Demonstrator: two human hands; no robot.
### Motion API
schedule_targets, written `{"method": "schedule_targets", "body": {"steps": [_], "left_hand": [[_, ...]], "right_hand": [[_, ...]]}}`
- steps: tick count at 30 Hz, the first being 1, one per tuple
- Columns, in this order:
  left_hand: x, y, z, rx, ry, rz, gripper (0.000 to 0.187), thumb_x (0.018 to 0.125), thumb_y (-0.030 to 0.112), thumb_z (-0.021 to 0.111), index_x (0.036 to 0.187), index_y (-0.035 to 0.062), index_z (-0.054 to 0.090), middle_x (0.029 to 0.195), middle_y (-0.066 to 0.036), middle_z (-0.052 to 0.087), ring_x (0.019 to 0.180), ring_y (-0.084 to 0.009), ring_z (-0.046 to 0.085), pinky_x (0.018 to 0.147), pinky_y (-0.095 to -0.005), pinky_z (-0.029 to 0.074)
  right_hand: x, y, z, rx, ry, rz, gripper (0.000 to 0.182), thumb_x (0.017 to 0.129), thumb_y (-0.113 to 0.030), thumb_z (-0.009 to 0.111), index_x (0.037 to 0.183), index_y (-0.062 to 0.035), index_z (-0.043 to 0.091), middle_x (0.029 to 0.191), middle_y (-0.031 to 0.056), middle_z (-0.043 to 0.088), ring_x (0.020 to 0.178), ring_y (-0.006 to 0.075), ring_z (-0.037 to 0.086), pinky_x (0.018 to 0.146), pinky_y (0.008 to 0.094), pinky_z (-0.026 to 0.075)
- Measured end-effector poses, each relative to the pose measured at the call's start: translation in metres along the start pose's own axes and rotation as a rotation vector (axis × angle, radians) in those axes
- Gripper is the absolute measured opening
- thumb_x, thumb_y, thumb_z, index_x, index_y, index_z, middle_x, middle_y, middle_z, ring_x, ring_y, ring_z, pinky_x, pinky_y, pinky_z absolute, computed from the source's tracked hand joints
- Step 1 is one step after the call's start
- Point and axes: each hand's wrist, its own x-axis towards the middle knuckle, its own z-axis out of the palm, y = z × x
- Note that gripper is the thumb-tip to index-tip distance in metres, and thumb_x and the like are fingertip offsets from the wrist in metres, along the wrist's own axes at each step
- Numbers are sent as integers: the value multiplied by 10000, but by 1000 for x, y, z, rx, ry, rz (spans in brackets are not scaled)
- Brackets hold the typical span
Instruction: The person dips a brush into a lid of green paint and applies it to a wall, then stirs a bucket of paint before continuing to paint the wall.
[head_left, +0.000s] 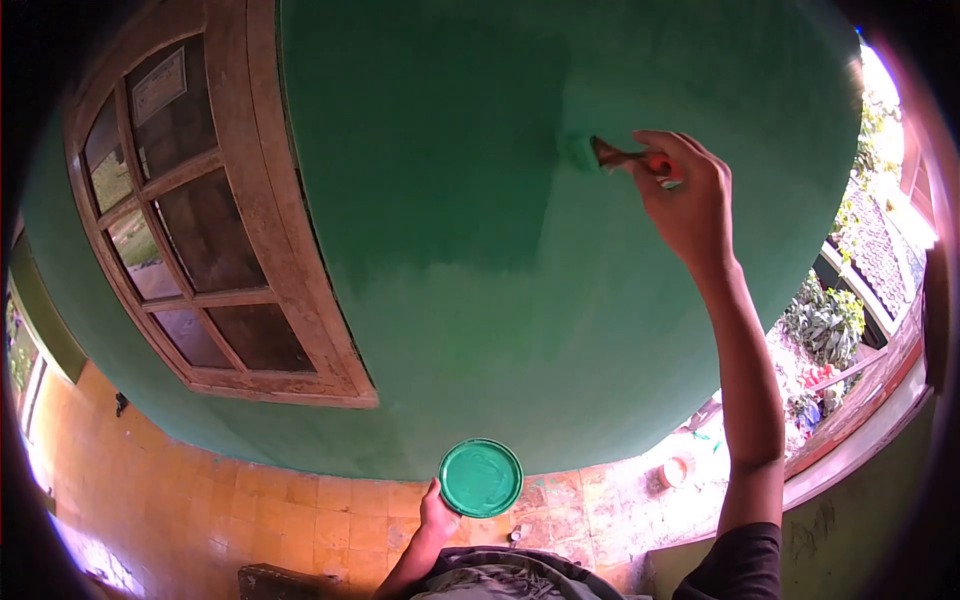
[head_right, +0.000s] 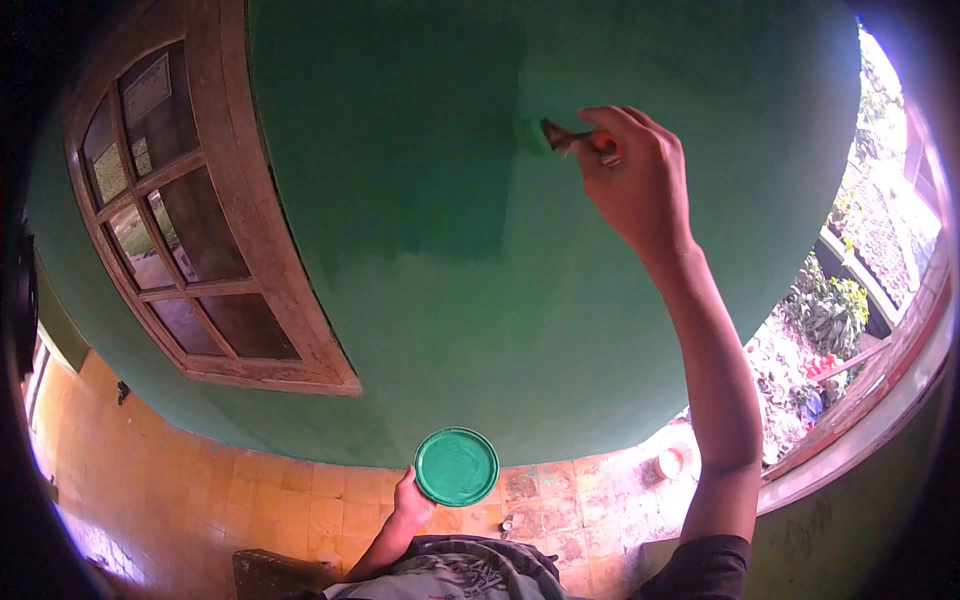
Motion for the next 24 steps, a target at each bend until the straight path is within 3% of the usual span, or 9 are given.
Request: {"method": "schedule_targets", "body": {"steps": [4, 11, 14, 18, 20, 21, 23, 24], "left_hand": [[2, -5, -4, -4, -41, 20, 559, 1092, 466, 317, 1478, 83, 448, 1509, -133, 492, 1398, -311, 460, 1174, -507, 357], [11, -14, -15, -43, -67, 33, 547, 1088, 475, 340, 1453, 89, 467, 1484, -132, 511, 1377, -308, 480, 1153, -500, 376], [15, -24, -19, -29, -49, 48, 550, 1086, 478, 348, 1451, 85, 469, 1479, -134, 516, 1379, -311, 478, 1159, -498, 372], [10, -26, -13, -50, -45, 63, 546, 1083, 468, 369, 1444, 71, 471, 1463, -133, 527, 1364, -319, 490, 1159, -500, 375], [11, -28, -16, -84, -55, 44, 528, 1082, 456, 388, 1435, 73, 473, 1450, -127, 534, 1345, -318, 505, 1146, -500, 390], [12, -30, -17, -86, -56, 54, 528, 1082, 456, 388, 1435, 73, 473, 1450, -127, 534, 1345, -318, 505, 1146, -500, 390], [13, -31, -21, -60, 2, 67, 505, 1086, 450, 373, 1434, 97, 472, 1450, -124, 532, 1348, -313, 504, 1140, -500, 400], [14, -33, -25, -79, 3, 63, 478, 1090, 437, 367, 1435, 123, 468, 1448, -119, 532, 1346, -306, 507, 1131, -502, 411]], "right_hand": [[-12, 4, 23, 213, 45, 18, 330, 791, 56, 743, 1110, -28, 723, 884, 92, 730, 776, 155, 725, 709, 288, 600], [-20, -10, 33, 350, 63, 94, 331, 799, 46, 747, 1122, -21, 725, 926, 73, 710, 777, 116, 700, 714, 266, 595], [-29, 4, 51, 536, -82, 133, 201, 856, 28, 728, 1051, -14, 754, 988, 60, 673, 815, 124, 675, 672, 258, 587], [-33, 14, 56, 653, -86, 204, 166, 873, 10, 732, 1036, -12, 754, 1005, 53, 671, 800, 122, 668, 655, 253, 571], [-33, 18, 58, 639, -209, 211, 165, 868, -13, 750, 1031, -35, 759, 960, 56, 684, 771, 131, 665, 638, 256, 557], [-32, 20, 55, 645, -207, 203, 165, 868, -13, 750, 1031, -35, 759, 960, 56, 684, 771, 131, 665, 638, 256, 557], [-27, 21, 46, 326, -259, -129, 173, 858, -18, 754, 1021, -74, 767, 963, 72, 723, 773, 175, 694, 637, 279, 566], [-22, 22, 39, 335, -256, -136, 173, 858, -18, 754, 1021, -74, 767, 963, 72, 723, 773, 175, 694, 637, 279, 566]]}}
